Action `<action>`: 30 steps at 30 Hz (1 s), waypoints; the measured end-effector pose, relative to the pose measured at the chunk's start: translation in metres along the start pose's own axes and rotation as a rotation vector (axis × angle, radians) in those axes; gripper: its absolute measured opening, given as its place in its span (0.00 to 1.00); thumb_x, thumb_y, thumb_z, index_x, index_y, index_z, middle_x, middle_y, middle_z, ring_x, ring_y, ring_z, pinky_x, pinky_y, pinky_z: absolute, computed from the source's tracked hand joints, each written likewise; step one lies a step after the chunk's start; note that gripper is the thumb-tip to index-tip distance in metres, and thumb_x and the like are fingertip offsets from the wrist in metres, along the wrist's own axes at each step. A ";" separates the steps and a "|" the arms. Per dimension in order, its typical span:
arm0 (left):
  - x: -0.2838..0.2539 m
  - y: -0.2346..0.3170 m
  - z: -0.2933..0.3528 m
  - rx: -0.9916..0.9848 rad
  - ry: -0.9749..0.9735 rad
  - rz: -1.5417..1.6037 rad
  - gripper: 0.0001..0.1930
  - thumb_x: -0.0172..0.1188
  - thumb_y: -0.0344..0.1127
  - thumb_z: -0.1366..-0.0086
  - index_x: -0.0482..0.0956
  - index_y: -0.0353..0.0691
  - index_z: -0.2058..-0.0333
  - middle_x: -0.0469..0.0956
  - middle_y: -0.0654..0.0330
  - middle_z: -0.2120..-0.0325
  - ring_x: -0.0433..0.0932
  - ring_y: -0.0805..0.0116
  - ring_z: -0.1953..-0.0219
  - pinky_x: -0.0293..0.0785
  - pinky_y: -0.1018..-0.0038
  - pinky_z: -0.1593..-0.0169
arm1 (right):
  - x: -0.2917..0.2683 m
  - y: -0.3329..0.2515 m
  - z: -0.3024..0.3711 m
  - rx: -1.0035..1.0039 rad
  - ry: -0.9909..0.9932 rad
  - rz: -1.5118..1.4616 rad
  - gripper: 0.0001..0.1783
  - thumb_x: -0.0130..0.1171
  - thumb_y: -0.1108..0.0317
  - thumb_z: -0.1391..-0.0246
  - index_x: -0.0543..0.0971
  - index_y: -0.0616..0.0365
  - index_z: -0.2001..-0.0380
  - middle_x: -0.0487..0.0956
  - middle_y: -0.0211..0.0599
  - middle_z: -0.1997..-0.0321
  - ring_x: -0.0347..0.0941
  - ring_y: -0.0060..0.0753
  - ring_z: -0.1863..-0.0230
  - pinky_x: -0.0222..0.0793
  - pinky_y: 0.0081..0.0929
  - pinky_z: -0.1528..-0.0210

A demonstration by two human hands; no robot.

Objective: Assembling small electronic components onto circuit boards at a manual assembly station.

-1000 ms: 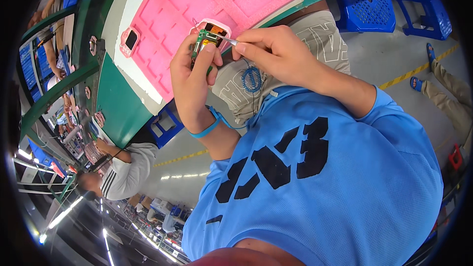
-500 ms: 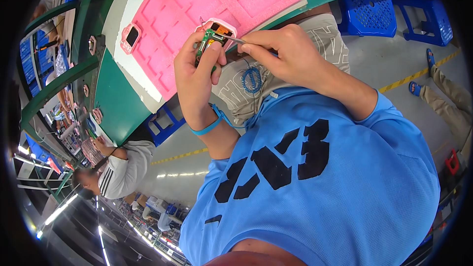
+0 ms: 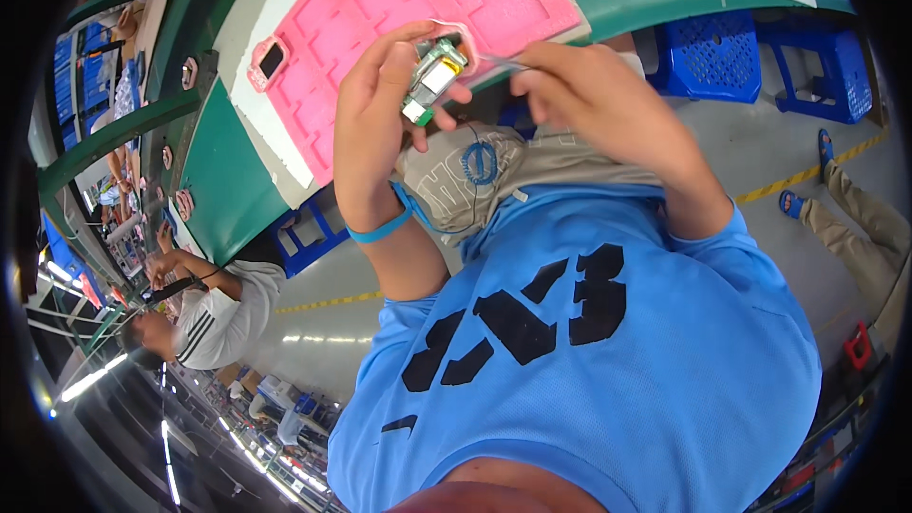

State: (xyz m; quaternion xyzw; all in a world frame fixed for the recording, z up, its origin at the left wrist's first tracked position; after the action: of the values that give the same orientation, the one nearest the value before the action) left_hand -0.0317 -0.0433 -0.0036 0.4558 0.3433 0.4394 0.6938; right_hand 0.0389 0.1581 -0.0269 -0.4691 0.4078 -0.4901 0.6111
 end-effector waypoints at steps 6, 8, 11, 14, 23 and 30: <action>-0.003 0.002 -0.009 0.001 -0.068 0.056 0.30 0.42 0.54 0.15 0.70 0.33 0.31 0.87 0.46 0.66 0.82 0.69 0.79 0.73 0.82 0.79 | 0.009 -0.042 -0.020 -0.352 0.028 0.471 0.23 0.68 0.71 0.39 0.84 0.57 0.40 0.84 0.31 0.70 0.68 0.23 0.78 0.63 0.24 0.72; -0.007 0.004 -0.006 0.009 -0.066 0.049 0.32 0.39 0.56 0.14 0.68 0.33 0.29 0.87 0.43 0.64 0.82 0.68 0.79 0.74 0.82 0.79 | 0.024 -0.047 -0.031 -0.484 -0.015 0.583 0.27 0.71 0.71 0.42 0.84 0.56 0.38 0.86 0.33 0.67 0.70 0.26 0.78 0.67 0.25 0.71; -0.021 0.004 0.010 -0.041 -0.100 0.184 0.31 0.53 0.53 0.19 0.70 0.36 0.29 0.88 0.46 0.58 0.84 0.66 0.72 0.78 0.78 0.72 | 0.022 -0.046 -0.051 -0.579 0.051 0.693 0.25 0.72 0.70 0.43 0.86 0.56 0.41 0.89 0.36 0.62 0.76 0.31 0.76 0.70 0.28 0.69; -0.036 -0.001 0.011 0.120 -0.028 0.023 0.31 0.62 0.50 0.24 0.72 0.38 0.30 0.88 0.49 0.55 0.85 0.65 0.67 0.80 0.76 0.67 | 0.026 -0.052 -0.059 -0.586 0.061 0.803 0.23 0.72 0.69 0.44 0.87 0.55 0.44 0.91 0.38 0.59 0.80 0.36 0.73 0.73 0.30 0.68; -0.040 -0.018 -0.005 0.642 0.227 -0.565 0.42 0.85 0.38 0.54 0.82 0.45 0.36 0.90 0.61 0.53 0.81 0.63 0.48 0.79 0.67 0.47 | 0.035 -0.052 -0.071 -0.550 0.019 1.068 0.19 0.74 0.71 0.47 0.91 0.57 0.50 0.91 0.40 0.53 0.83 0.38 0.70 0.76 0.29 0.65; -0.036 -0.018 -0.006 0.698 0.271 -0.615 0.37 0.83 0.36 0.52 0.83 0.44 0.40 0.89 0.62 0.53 0.82 0.64 0.54 0.80 0.70 0.50 | 0.039 -0.052 -0.074 -0.384 0.078 0.987 0.20 0.76 0.72 0.50 0.87 0.55 0.51 0.86 0.35 0.68 0.78 0.33 0.75 0.68 0.30 0.70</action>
State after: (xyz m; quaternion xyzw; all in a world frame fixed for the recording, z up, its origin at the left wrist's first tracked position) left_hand -0.0453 -0.0784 -0.0193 0.4775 0.6763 0.1280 0.5461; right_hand -0.0360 0.1023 0.0053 -0.3066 0.6848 -0.0777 0.6565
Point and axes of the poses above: each hand's wrist, its own z-axis away from the middle knuckle, its own x-axis out of the palm, y = z × x, the point moved 6 cm from there along -z, towards the middle knuckle
